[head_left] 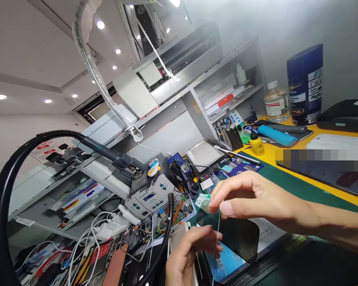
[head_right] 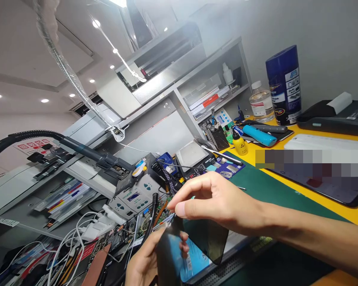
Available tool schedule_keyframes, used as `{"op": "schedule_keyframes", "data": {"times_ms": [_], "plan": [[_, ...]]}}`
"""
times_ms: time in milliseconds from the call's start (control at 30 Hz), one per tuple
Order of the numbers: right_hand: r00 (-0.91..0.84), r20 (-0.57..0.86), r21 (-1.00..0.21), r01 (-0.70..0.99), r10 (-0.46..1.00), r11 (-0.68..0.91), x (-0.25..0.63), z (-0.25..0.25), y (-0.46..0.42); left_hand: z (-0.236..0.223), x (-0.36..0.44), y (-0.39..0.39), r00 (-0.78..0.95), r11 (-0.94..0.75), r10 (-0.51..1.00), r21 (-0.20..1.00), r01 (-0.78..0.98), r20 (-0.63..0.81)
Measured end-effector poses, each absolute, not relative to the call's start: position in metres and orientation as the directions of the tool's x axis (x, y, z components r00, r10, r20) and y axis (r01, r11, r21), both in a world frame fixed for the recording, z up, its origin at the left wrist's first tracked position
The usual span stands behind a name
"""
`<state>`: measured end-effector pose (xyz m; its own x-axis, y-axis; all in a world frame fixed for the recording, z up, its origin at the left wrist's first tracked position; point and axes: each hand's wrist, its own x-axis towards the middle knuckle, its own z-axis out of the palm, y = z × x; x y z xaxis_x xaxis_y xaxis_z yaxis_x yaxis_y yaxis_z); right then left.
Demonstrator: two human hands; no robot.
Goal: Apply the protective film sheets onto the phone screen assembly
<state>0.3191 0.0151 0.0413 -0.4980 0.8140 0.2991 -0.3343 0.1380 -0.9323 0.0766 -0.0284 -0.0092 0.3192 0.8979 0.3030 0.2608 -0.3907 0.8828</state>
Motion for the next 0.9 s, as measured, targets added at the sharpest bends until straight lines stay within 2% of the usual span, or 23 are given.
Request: {"op": "schedule_keyframes", "data": {"times_ms": [100, 167, 267, 400, 600, 900], "plan": [[-0.454, 0.287, -0.916, -0.387, 0.843, 0.104, 0.318, 0.039, 0.017, -0.008, 0.079, -0.028, 0.224, -0.588, 0.805, 0.693, 0.417, 0.549], [-0.462, 0.26, -0.906, -0.42, 0.848, 0.049, 0.318, 0.037, 0.019, -0.005, 0.081, -0.028, 0.191, -0.643, 0.728, 0.559, 0.524, 0.659], [-0.545, 0.213, -0.918, -0.395, 0.811, -0.024, 0.317, 0.037, 0.021, -0.004, 0.082, -0.027, 0.158, -0.655, 0.64, 0.427, 0.624, 0.752], [-0.578, 0.219, -0.929, -0.37, 0.786, -0.014, 0.317, 0.037, 0.019, -0.009, 0.081, -0.023, 0.19, -0.673, 0.52, 0.262, 0.692, 0.833], [-0.576, 0.22, -0.933, -0.36, 0.788, -0.003, 0.318, 0.036, 0.019, -0.012, 0.078, -0.021, 0.212, -0.666, 0.486, 0.202, 0.718, 0.848], [-0.603, 0.226, -0.939, -0.345, 0.765, 0.005, 0.319, 0.037, 0.017, -0.015, 0.077, -0.021, 0.21, -0.681, 0.514, 0.248, 0.689, 0.832]]}}
